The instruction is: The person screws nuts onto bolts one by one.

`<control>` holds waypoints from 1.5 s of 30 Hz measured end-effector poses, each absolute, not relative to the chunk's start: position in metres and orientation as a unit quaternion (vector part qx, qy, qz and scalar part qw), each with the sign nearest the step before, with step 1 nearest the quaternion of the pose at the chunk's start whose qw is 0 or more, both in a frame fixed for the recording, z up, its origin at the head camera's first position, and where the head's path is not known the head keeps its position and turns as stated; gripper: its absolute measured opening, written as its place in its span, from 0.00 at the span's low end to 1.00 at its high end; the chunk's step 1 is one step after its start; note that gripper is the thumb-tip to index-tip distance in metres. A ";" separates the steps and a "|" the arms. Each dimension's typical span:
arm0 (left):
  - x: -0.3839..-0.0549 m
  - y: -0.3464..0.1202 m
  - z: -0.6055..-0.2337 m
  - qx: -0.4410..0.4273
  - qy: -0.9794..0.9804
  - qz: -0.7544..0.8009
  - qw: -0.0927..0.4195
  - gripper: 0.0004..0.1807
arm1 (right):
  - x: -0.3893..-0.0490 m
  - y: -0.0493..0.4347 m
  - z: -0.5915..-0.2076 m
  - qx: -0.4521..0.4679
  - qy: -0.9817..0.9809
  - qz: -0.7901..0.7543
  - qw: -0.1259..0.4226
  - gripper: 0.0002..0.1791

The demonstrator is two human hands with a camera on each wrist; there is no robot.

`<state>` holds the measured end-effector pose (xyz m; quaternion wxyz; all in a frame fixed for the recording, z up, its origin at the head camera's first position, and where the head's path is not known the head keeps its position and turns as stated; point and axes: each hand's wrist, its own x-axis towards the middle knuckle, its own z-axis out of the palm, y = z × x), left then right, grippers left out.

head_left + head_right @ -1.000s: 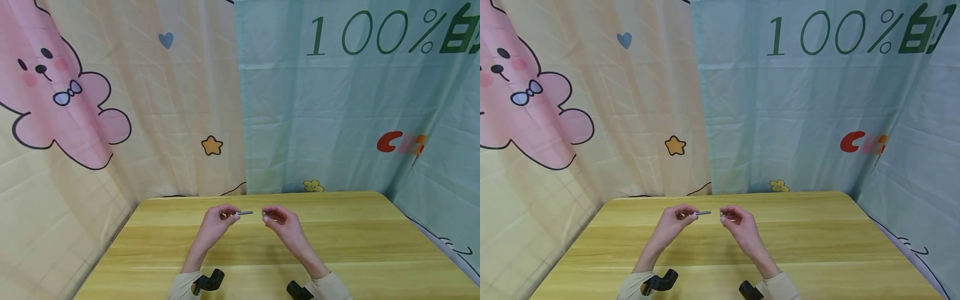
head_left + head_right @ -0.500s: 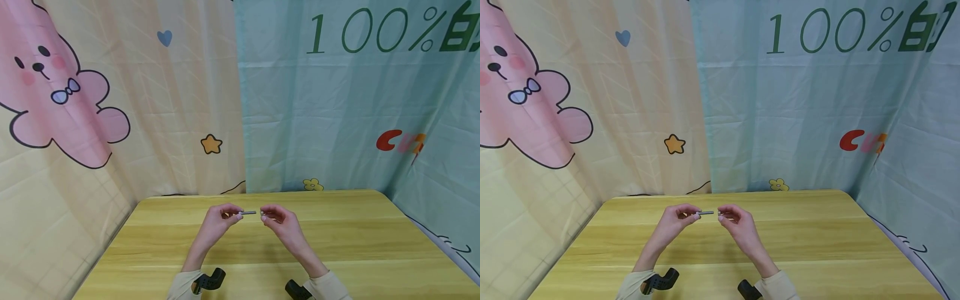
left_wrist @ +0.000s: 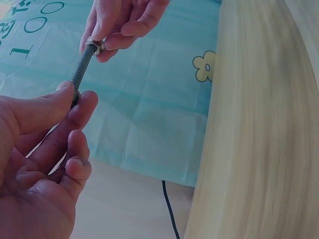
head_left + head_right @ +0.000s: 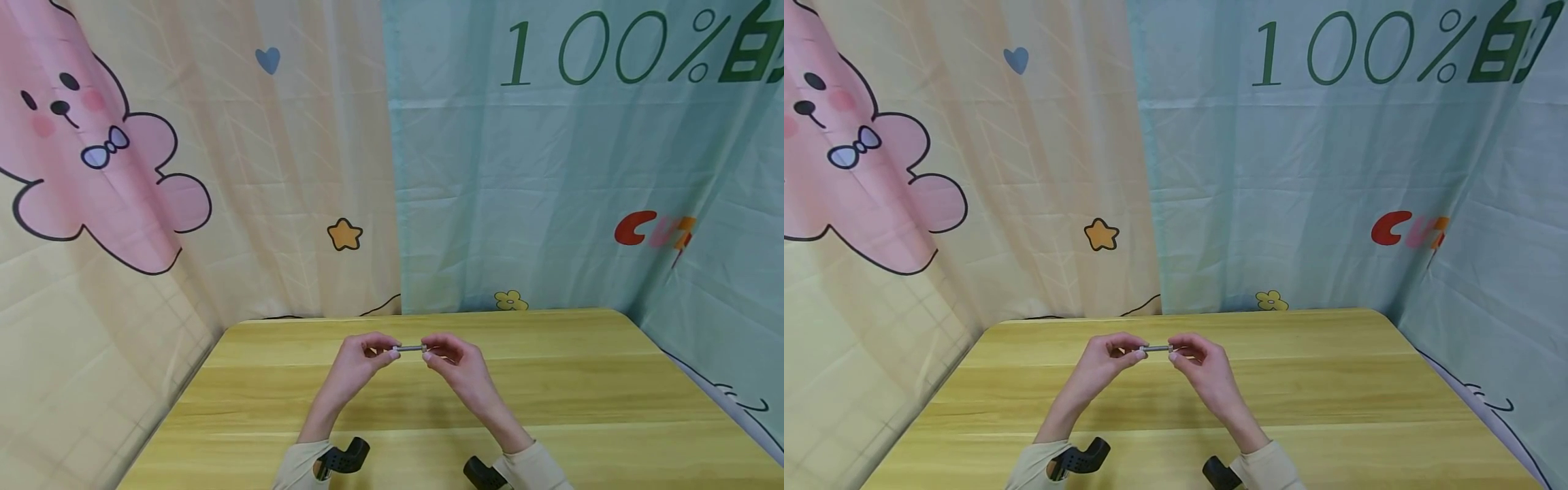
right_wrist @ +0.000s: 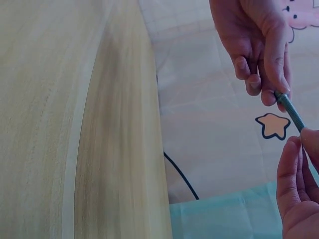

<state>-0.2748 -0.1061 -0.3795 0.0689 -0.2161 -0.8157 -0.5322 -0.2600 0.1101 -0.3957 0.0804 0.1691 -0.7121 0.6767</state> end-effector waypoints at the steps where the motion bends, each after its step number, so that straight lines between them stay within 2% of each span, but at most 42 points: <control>1: -0.275 -0.106 -0.379 -0.217 -0.816 -0.531 0.069 0.05 | -0.260 0.110 -0.396 0.170 -0.713 0.675 0.081 0.12; 19: -0.271 -0.105 -0.376 -0.199 -0.811 -0.546 0.071 0.07 | -0.260 0.112 -0.396 0.190 -0.723 0.658 0.094 0.13; 36: -0.271 -0.102 -0.377 -0.205 -0.806 -0.550 0.085 0.03 | -0.260 0.117 -0.394 0.179 -0.729 0.655 0.086 0.13; 45: -0.271 -0.102 -0.377 -0.207 -0.790 -0.572 0.075 0.03 | -0.263 0.118 -0.397 0.194 -0.725 0.655 0.088 0.15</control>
